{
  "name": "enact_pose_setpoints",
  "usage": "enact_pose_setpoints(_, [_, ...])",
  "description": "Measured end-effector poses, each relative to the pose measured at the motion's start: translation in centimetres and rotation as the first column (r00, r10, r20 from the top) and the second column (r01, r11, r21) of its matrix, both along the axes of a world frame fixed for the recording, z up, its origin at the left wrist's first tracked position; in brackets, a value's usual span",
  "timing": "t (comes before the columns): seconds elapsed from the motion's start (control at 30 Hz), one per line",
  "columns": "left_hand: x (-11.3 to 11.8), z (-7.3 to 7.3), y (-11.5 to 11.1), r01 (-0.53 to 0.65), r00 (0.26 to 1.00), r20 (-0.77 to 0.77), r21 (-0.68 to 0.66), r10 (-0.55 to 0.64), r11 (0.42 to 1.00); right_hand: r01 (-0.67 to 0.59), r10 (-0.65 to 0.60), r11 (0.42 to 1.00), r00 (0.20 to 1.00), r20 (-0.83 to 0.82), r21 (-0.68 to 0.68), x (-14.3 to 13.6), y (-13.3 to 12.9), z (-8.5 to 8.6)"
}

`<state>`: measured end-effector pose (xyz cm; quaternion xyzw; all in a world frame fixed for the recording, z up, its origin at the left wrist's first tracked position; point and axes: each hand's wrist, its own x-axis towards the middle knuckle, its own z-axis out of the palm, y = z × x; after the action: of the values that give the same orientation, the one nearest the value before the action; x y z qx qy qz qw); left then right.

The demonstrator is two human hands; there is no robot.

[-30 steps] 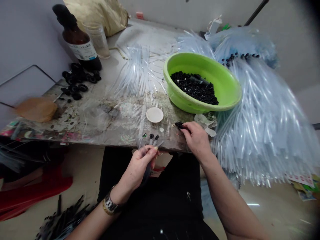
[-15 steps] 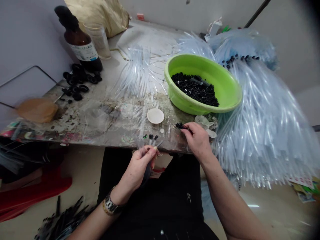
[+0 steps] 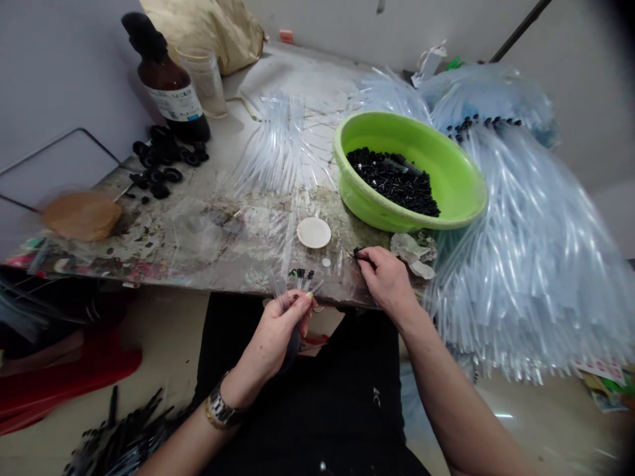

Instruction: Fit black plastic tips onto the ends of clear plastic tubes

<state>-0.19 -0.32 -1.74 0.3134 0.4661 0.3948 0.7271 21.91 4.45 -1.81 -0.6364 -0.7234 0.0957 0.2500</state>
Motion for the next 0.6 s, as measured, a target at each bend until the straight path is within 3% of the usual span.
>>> enact_pose_setpoints(0.6, [0.1,-0.36,-0.1,0.023,1.0,-0.019,0.008,-0.022,1.0,-0.029,0.038,0.996,0.992,0.117,-0.08,0.49,0.05,0.11])
